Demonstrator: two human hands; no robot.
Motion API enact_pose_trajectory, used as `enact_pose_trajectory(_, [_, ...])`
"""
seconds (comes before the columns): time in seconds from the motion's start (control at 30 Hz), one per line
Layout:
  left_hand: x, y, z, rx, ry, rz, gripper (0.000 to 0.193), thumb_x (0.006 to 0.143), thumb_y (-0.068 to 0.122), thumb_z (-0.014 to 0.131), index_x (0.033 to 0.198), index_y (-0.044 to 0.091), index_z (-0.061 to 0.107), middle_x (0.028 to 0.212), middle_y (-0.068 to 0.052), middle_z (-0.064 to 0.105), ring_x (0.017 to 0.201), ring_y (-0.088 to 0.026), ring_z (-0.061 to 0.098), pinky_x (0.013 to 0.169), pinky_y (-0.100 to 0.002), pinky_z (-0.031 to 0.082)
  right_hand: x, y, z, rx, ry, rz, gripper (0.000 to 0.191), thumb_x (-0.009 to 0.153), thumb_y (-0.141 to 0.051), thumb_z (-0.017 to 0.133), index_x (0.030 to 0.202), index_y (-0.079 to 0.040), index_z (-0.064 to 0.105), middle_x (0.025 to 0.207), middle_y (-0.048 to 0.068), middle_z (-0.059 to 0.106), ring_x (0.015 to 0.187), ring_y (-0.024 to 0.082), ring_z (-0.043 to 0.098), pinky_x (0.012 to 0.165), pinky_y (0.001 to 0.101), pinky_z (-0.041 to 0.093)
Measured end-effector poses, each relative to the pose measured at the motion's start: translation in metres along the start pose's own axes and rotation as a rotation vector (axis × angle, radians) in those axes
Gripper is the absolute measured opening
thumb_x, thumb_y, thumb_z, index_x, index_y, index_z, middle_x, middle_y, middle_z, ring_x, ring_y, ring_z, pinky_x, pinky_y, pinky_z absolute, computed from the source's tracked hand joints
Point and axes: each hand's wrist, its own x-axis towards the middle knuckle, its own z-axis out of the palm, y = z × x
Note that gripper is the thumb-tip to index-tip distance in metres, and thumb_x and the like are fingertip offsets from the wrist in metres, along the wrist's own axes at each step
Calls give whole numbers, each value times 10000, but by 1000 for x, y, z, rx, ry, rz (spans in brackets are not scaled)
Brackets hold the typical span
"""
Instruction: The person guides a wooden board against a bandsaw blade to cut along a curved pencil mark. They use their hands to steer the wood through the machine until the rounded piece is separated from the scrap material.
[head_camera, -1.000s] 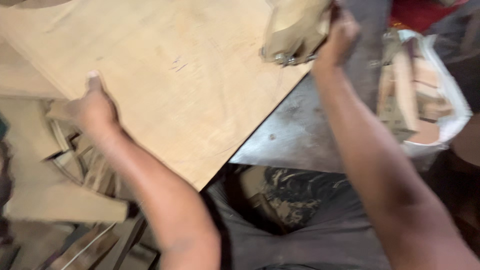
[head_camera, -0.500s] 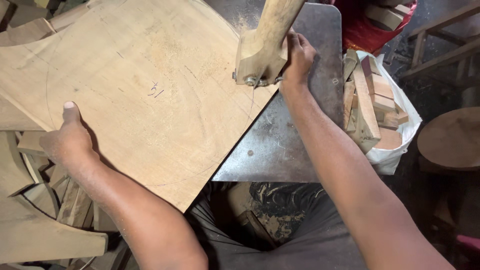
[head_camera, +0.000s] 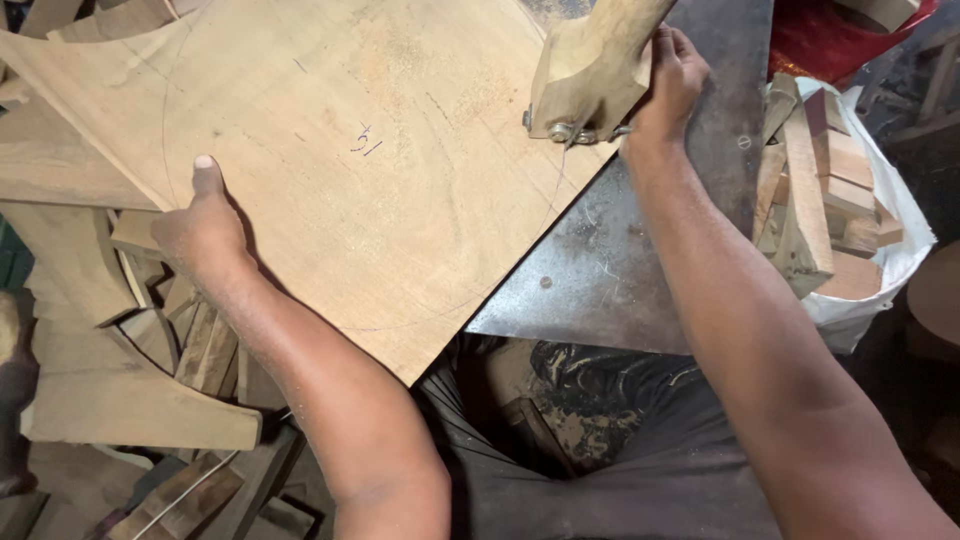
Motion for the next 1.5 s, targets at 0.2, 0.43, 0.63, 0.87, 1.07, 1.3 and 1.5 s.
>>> enact_pose_trajectory(0.2, [-2, 3, 1, 1, -6, -10, 810, 847, 449, 811, 1302, -146, 503, 1305, -283, 619, 1196, -360, 639, 1051, -428, 487, 6, -2, 1, 30, -107, -38, 286, 996, -249, 688, 1039, 29, 739, 911, 86, 744, 816, 174, 719, 751, 287, 594])
enact_pose_trajectory(0.43, [-2, 5, 5, -8, -14, -17, 820, 837, 466, 807, 1298, -144, 511, 1315, -282, 616, 1217, -366, 627, 1067, -427, 476, 5, -7, 3, 94, -137, -51, 293, 1003, -240, 687, 1050, 44, 745, 924, 85, 750, 820, 175, 711, 760, 293, 577])
enact_pose_trajectory(0.63, [-2, 7, 0, 43, -13, -27, 809, 828, 484, 800, 1288, -124, 528, 1313, -277, 608, 1206, -388, 613, 1050, -455, 474, 3, -7, 3, 44, -109, -3, 283, 1006, -192, 643, 1069, 67, 738, 952, 104, 757, 849, 182, 723, 781, 293, 573])
enact_pose_trajectory(0.87, [7, 5, 1, 15, -45, 0, 799, 834, 470, 806, 1278, -144, 552, 1308, -301, 627, 1207, -390, 633, 1066, -442, 490, -86, -83, -5, -372, 58, -303, 90, 1072, -69, 626, 1001, -15, 640, 824, 70, 672, 698, 135, 638, 644, 269, 558])
enact_pose_trajectory(1.07, [4, 1, 1, -75, -63, -20, 754, 843, 410, 793, 1279, -149, 537, 1297, -296, 626, 1188, -373, 646, 1029, -439, 506, -205, -62, 32, -836, -953, -912, 224, 968, -304, 741, 1045, -94, 733, 1053, 85, 770, 1033, 217, 729, 944, 363, 607])
enact_pose_trajectory(1.3, [26, -13, -10, -480, -347, -106, 615, 866, 302, 770, 1276, -129, 615, 1277, -223, 716, 1154, -319, 732, 972, -408, 600, -210, -55, 75, -1146, -1025, -687, 718, 927, -474, 726, 1442, -24, 508, 1520, 193, 465, 1422, 361, 434, 1204, 495, 336])
enact_pose_trajectory(1.5, [48, -38, -24, -1146, -855, -92, 697, 969, 496, 599, 1496, 52, 495, 1467, -168, 600, 1317, -329, 622, 1102, -496, 538, -220, -65, 84, -1160, -986, -618, 803, 915, -504, 727, 1487, -9, 455, 1565, 210, 411, 1465, 383, 373, 1218, 492, 307])
